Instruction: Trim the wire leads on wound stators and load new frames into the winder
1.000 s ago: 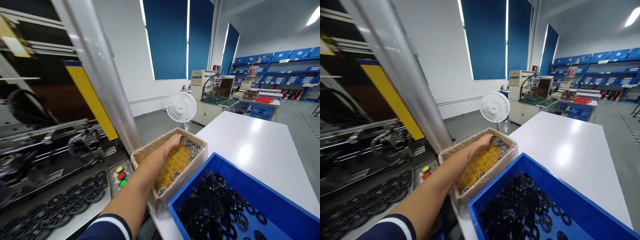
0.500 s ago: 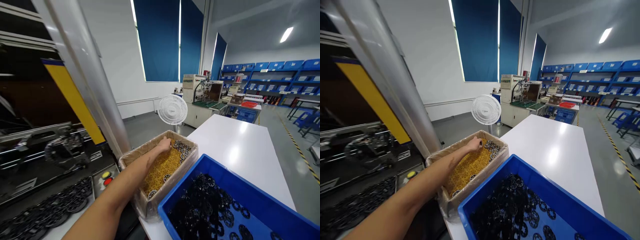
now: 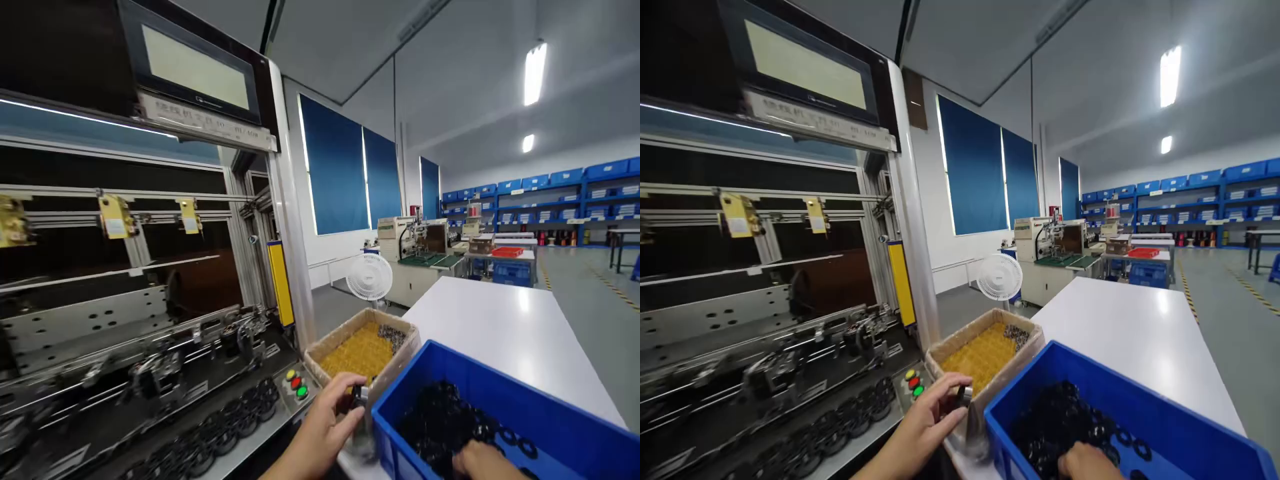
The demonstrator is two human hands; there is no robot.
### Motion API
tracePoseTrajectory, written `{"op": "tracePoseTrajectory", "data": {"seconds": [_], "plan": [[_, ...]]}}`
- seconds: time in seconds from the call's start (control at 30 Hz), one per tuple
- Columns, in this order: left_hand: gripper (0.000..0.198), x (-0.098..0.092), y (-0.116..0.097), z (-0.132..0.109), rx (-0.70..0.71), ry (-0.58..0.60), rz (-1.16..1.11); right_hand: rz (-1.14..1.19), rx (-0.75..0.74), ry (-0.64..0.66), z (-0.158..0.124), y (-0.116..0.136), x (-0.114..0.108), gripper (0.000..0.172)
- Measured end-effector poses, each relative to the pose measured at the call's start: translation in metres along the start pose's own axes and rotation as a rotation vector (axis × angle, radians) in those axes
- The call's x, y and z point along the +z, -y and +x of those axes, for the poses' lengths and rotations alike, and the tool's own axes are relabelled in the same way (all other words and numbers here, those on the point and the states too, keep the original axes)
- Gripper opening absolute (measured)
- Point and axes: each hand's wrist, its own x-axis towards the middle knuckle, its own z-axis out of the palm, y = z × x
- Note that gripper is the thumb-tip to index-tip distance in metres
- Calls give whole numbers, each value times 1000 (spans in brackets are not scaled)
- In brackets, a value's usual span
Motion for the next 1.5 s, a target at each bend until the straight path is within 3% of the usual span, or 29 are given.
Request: {"op": "tracePoseTrajectory", "data": {"seconds": [0.13, 0.23, 0.33, 0.4, 0.5, 0.67, 0.87, 1.13, 1.5], "plan": [[36, 12, -17, -42, -102, -69, -304, 100, -196, -257, -17, 17, -30, 26], [43, 29, -28, -61, -171, -98, -558, 312, -348, -528, -29, 57, -68, 21], [46, 48, -37, -72, -194, -104, -791, 513, -585, -656, -46, 100, -90, 12], [44, 59, -39, -77, -195, -105, -895, 573, -722, -706, -61, 118, -90, 21], [46, 70, -39, -81, -206, -79, -1000, 567, -791, -744, -75, 126, -78, 33], [46, 80, -36, -84, -229, -107, -1057, 534, -792, -773, -74, 123, -65, 31], [45, 80, -32, -88, -181, -142, -1058, 503, -903, -650, -69, 119, -65, 43], [47, 77, -22, -92, -267, -158, -1083, 336, -1012, -716, -63, 115, -55, 46], [48, 75, -8, -110, -382, -154, -794, 211, -1082, -836, -56, 122, -42, 25]]}}
